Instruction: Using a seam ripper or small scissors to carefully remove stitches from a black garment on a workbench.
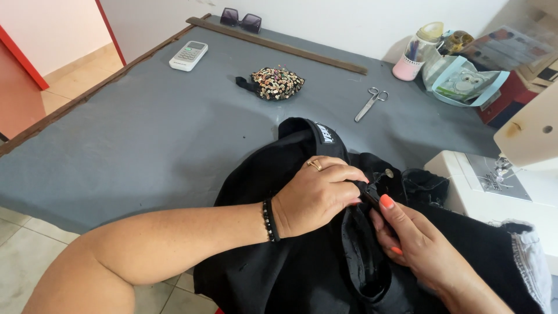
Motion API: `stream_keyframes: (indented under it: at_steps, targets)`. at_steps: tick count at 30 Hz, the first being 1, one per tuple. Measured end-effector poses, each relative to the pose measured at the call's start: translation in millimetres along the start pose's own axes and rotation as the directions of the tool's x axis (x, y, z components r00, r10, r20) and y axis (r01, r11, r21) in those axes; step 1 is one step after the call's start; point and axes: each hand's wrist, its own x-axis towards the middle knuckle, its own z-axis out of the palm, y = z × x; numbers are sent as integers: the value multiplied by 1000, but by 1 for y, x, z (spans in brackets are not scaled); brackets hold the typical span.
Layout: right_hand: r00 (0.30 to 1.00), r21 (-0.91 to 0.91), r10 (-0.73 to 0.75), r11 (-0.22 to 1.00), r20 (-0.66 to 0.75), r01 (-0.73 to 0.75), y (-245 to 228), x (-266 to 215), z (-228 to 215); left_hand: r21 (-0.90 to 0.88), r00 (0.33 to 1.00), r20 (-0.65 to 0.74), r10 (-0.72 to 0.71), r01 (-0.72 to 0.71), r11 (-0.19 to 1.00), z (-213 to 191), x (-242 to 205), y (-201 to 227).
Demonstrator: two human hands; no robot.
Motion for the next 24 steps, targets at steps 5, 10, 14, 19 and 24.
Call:
stream_keyframes:
  at_steps: [5,10,14,19,24]
  targets:
    - [1000,16,22,1000,-7,-22,5,3,-4,52,995,-48,88,-85,995,-5,4,8]
    - [998,-2,-34,999,-51,34,10,5,-6,16,1000,-2,20,-20,1000,-6,7,8]
    - [990,-13,-136,991,24,136,6,4,-19,-128,998,51,-24,31,991,-19,9,11]
    - [845,-30,-522,852,-115,522,-8,-2,-23,-117,998,-13,-65,63,991,-29,17,6]
    - [899,-479,-423,816,-116,323,-36,8,-1,92,972,148,-183,171,981,-24,14,-6]
